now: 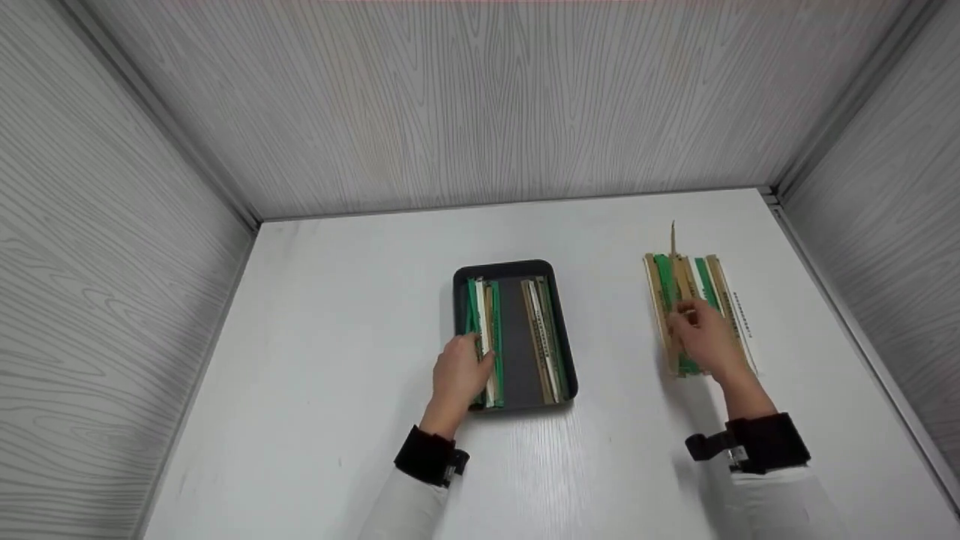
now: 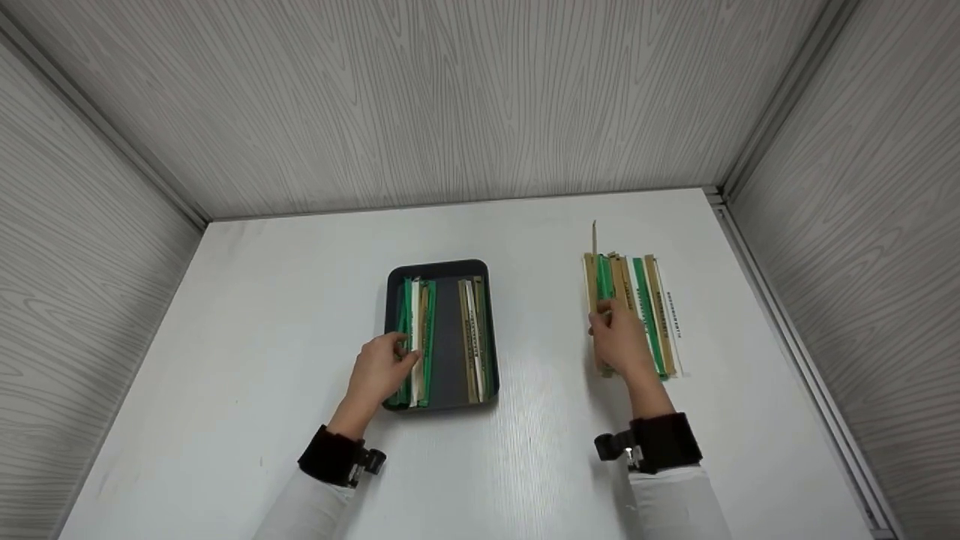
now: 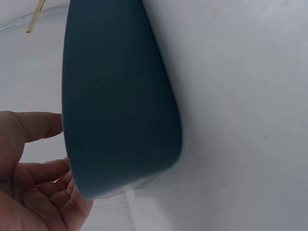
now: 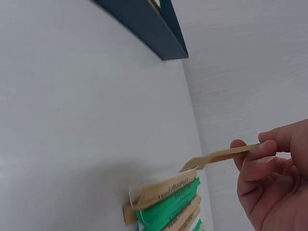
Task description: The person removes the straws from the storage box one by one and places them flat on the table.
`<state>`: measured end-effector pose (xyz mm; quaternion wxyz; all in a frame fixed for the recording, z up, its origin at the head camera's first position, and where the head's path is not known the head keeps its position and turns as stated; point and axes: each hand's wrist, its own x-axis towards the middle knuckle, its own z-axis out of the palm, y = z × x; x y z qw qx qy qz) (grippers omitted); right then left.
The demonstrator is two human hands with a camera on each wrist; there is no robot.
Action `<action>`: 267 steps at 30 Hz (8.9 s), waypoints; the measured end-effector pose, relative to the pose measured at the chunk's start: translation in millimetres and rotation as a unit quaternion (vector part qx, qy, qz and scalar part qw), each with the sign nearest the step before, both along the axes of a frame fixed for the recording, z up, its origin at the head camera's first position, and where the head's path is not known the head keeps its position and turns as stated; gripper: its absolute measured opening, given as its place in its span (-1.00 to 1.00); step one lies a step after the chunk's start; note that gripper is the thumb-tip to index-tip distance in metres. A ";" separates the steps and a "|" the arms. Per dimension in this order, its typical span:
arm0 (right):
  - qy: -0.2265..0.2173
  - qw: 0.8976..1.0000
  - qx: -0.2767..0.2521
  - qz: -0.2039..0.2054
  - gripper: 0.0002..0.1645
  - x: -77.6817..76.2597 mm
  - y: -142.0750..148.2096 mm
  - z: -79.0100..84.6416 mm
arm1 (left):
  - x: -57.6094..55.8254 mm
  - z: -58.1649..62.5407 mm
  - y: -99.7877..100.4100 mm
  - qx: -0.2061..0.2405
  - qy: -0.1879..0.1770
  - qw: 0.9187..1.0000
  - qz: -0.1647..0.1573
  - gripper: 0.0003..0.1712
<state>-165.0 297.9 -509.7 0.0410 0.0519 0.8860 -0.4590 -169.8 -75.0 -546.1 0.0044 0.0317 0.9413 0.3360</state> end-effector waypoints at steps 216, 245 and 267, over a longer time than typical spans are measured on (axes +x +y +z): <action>0.122 0.987 0.101 0.000 -0.80 -12.4 -60.5 -18.3 | 4.7 -4.9 -3.9 -0.094 0.011 0.995 -0.044 -0.46; 0.039 0.981 -0.162 0.099 -0.70 -1.4 -145.1 -8.7 | 25.3 33.2 36.6 0.183 -0.040 0.975 -0.121 -0.89; 0.083 0.994 -0.051 0.058 -0.78 -5.7 -89.9 -14.7 | 6.3 14.5 -11.9 0.108 0.040 0.993 -0.037 -0.78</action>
